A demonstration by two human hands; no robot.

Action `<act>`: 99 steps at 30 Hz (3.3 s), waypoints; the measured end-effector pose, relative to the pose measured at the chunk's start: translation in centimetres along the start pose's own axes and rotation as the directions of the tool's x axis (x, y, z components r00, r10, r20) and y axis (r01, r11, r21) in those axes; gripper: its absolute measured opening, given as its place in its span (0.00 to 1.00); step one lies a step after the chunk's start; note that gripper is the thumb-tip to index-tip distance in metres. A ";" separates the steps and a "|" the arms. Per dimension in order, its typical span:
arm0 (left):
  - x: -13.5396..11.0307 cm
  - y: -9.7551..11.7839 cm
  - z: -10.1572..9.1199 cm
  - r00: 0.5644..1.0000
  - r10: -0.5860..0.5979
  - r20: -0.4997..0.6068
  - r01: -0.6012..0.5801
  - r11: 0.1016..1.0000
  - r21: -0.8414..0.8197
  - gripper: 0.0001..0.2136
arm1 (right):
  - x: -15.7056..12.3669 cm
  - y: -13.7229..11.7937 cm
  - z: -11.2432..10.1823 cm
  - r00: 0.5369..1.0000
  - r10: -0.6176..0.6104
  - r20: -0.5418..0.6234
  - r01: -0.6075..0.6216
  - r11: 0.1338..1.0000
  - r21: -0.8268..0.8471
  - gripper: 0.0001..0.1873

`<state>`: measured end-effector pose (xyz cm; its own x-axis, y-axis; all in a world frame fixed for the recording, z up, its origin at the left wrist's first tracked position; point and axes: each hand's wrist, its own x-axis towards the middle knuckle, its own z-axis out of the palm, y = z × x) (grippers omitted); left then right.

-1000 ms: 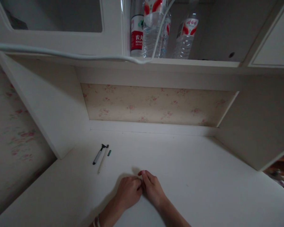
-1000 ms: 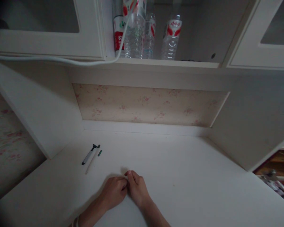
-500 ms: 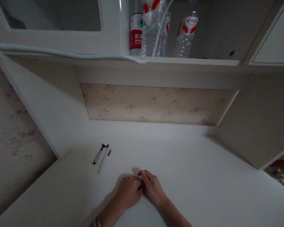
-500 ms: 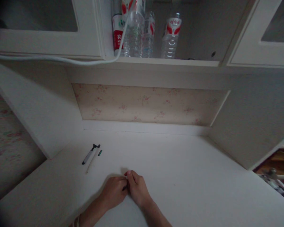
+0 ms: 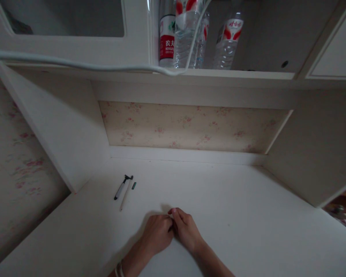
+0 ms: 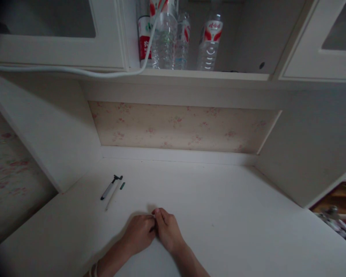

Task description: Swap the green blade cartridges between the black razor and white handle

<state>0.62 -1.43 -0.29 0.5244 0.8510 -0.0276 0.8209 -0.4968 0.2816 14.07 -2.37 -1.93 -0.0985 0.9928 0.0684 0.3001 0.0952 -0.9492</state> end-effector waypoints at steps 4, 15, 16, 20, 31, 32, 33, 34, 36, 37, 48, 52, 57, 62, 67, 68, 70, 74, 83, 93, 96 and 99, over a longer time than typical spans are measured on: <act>0.0 0.1 -0.1 1.000 0.004 0.001 -0.004 1.000 -0.012 0.12 | 0.0 -0.1 0.0 1.000 -0.003 0.000 0.003 1.000 -0.004 0.30; 0.0 -0.2 0.2 0.999 0.033 -0.039 -0.035 0.998 -0.054 0.11 | 0.0 -0.2 -0.1 0.999 -0.039 0.014 0.039 0.999 -0.022 0.28; 0.1 -0.2 0.2 0.999 0.030 -0.035 -0.032 0.998 -0.053 0.11 | 0.0 -0.2 -0.1 0.999 -0.044 0.017 0.045 0.999 -0.024 0.27; 0.1 -0.2 0.1 0.999 0.028 -0.021 -0.029 0.999 -0.037 0.12 | 0.0 -0.2 -0.1 0.999 -0.042 0.018 0.043 0.999 -0.021 0.26; -0.1 0.0 -0.1 1.000 0.009 -0.010 -0.010 0.999 -0.032 0.12 | -0.1 -0.5 -0.1 0.999 -0.046 0.022 0.046 0.999 -0.027 0.27; -0.1 0.1 -0.2 1.000 0.006 -0.004 -0.006 1.000 -0.028 0.12 | -0.1 -0.6 -0.1 0.999 -0.046 0.022 0.046 0.999 -0.028 0.27; -0.1 0.1 -0.3 1.000 0.002 0.002 -0.002 1.000 -0.025 0.12 | -0.1 -0.6 -0.1 0.999 -0.046 0.022 0.047 0.998 -0.028 0.27; -0.1 0.2 -0.3 1.000 -0.005 0.009 0.005 1.000 -0.023 0.12 | -0.1 -0.6 -0.1 0.999 -0.048 0.022 0.048 0.998 -0.027 0.27; 0.0 0.2 -0.4 1.000 -0.018 0.015 0.018 1.000 -0.020 0.12 | -0.1 -0.6 -0.1 0.998 -0.053 0.020 0.054 0.998 -0.029 0.27; 0.0 0.2 -0.3 1.000 -0.019 0.017 0.020 1.000 -0.020 0.12 | -0.1 -0.5 -0.1 0.998 -0.056 0.021 0.057 0.998 -0.033 0.27; 0.0 0.3 -0.4 1.000 0.001 0.027 0.000 0.999 -0.045 0.13 | -0.1 -0.3 -0.1 0.998 -0.060 0.025 0.061 0.998 -0.030 0.26; 0.0 0.1 -0.2 1.000 0.004 0.006 -0.004 0.999 -0.044 0.13 | -0.1 -0.3 -0.1 0.998 -0.060 0.024 0.061 0.997 -0.039 0.26; 0.0 -0.1 0.2 1.000 0.020 -0.010 -0.021 0.999 -0.048 0.12 | -0.2 -0.3 -0.1 0.997 -0.067 0.026 0.068 0.997 -0.031 0.25; 0.0 -0.2 0.3 1.000 0.028 -0.013 -0.029 0.999 -0.023 0.12 | -0.1 -0.3 -0.2 0.997 -0.066 0.030 0.067 0.997 -0.028 0.25; 0.0 -0.3 0.4 1.000 0.027 -0.006 -0.027 0.999 -0.028 0.12 | -0.2 -0.5 -0.2 0.997 -0.069 0.030 0.070 0.997 -0.028 0.25; 0.0 -0.3 0.4 1.000 0.023 -0.004 -0.023 0.999 -0.028 0.12 | -0.2 -0.5 -0.2 0.997 -0.067 0.029 0.068 0.997 -0.026 0.25; 0.0 -0.2 0.3 1.000 0.019 -0.002 -0.019 1.000 -0.024 0.12 | -0.2 -0.5 -0.2 0.997 -0.064 0.031 0.065 0.997 -0.028 0.25; 0.0 -0.1 0.2 1.000 0.011 0.017 -0.011 1.000 -0.023 0.12 | -0.2 -0.2 -0.1 0.998 -0.062 0.030 0.064 0.996 -0.057 0.25; 0.0 -0.2 0.3 1.000 0.015 -0.013 -0.015 0.999 -0.031 0.12 | 0.0 0.1 0.0 0.996 -0.087 0.026 0.089 0.994 -0.058 0.25; 0.0 -0.4 0.5 0.999 0.032 -0.022 -0.032 0.999 -0.008 0.11 | -0.1 0.0 -0.1 0.997 -0.071 0.027 0.073 0.995 -0.071 0.25; 0.0 -0.2 0.2 1.000 0.020 0.000 -0.020 1.000 -0.005 0.12 | 0.0 0.1 -0.1 0.997 -0.070 0.025 0.072 0.995 -0.067 0.25; -0.1 -0.1 0.1 1.000 0.011 0.014 -0.010 1.000 -0.004 0.12 | 0.0 0.2 -0.2 0.998 -0.062 0.030 0.064 0.995 -0.070 0.24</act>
<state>0.54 -1.46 -0.40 0.5361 0.8433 -0.0379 0.8144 -0.5049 0.2860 14.30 -2.35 -2.10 -0.1458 0.9823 0.1179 0.3590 0.1635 -0.9189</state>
